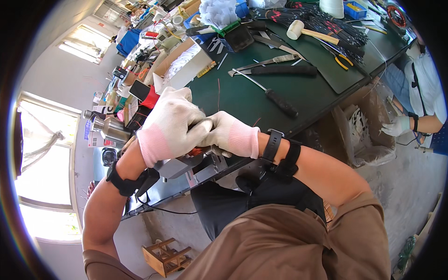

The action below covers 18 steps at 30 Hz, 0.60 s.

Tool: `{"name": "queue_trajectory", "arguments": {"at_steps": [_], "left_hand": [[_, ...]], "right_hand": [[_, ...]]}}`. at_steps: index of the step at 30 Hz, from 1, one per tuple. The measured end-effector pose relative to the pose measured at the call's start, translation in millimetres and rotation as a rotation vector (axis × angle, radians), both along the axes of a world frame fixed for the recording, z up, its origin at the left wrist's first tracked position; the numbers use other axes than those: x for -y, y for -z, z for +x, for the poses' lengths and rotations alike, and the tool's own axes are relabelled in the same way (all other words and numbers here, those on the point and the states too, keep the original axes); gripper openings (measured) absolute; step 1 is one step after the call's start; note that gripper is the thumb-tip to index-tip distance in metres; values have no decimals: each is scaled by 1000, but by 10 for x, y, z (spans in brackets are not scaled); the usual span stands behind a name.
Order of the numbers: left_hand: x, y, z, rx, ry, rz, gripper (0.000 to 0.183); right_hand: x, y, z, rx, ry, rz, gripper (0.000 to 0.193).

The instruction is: Assembling and inspecting a motor stator by inserting copper coils and using tools to secure them.

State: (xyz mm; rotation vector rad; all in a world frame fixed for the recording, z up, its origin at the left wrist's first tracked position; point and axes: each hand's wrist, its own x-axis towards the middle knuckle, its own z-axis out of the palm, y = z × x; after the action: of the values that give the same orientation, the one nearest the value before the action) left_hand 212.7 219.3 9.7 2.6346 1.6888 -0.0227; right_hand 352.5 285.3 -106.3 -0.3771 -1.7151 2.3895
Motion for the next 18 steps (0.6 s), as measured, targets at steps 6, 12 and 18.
{"name": "queue_trajectory", "arguments": {"at_steps": [6, 12, 18], "left_hand": [[13, 19, -5, -15, 7, 34, 29], [12, 10, -4, 33, -10, 20, 29], [4, 8, 34, 23, -9, 31, 27]], "right_hand": [[-107, 14, -31, -26, -76, 139, 23], [-140, 31, -56, -2, -108, 63, 23], [-115, 89, -98, -25, -110, -3, 20]]}}
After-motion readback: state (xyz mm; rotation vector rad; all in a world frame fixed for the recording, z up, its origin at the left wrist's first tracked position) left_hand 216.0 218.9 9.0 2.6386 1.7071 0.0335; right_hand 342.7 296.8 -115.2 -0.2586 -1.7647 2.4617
